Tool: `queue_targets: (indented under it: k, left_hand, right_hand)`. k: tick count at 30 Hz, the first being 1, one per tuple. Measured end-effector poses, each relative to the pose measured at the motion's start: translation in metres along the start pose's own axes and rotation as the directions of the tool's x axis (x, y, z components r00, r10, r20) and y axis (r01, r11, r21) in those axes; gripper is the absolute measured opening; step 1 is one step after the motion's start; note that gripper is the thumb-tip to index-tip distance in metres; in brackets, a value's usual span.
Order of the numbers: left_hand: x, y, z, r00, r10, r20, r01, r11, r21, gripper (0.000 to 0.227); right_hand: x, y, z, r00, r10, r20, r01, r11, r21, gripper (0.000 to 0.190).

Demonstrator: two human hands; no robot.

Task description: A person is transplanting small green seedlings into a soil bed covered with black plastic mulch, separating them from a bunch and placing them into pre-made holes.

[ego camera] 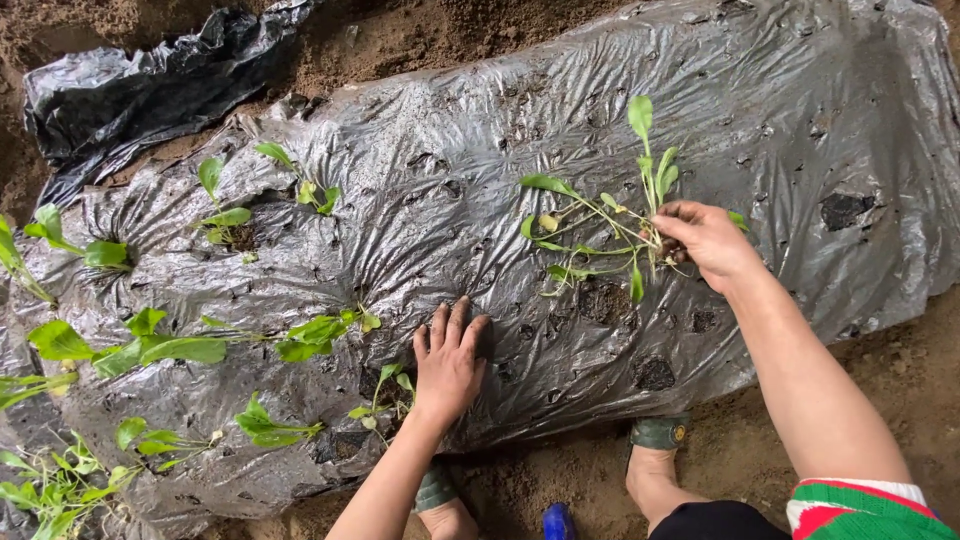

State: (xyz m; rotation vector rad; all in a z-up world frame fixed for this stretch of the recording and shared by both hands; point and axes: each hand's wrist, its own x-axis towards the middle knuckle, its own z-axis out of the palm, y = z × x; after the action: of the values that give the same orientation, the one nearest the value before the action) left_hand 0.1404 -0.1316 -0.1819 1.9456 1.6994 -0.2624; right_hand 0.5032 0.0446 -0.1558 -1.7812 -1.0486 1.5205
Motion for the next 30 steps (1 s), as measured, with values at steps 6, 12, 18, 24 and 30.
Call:
queue_targets:
  k: [6, 12, 18, 24, 30]
  left_hand:
    - [0.000, 0.000, 0.002, 1.000, 0.002, -0.002, -0.002, 1.000, 0.009, 0.068]
    - [0.001, -0.001, 0.005, 1.000, -0.003, -0.009, 0.003, 1.000, 0.019, 0.068]
    - [0.003, 0.000, 0.005, 1.000, -0.008, 0.003, 0.008, 0.999, 0.041, 0.068]
    - [0.003, 0.001, 0.004, 1.000, -0.016, 0.016, 0.015, 0.999, 0.051, 0.069]
    - [0.000, 0.007, -0.005, 1.000, -0.014, -0.007, 0.014, 1.000, 0.008, 0.067]
  right_hand:
    - [-0.004, 0.011, -0.010, 0.997, -0.079, -0.007, 0.072, 0.939, -0.337, 0.018]
    - [-0.036, -0.004, 0.005, 0.997, 0.033, 0.072, 0.036, 0.621, -0.783, 0.020]
    - [-0.013, 0.034, 0.008, 0.998, 0.040, 0.046, 0.022, 0.465, -0.885, 0.025]
    - [-0.003, 0.054, -0.007, 0.999, 0.047, 0.013, -0.011, 0.483, -0.876, 0.022]
    - [-0.032, 0.008, 0.005, 0.999, 0.041, -0.022, -0.046, 0.922, -0.385, 0.017]
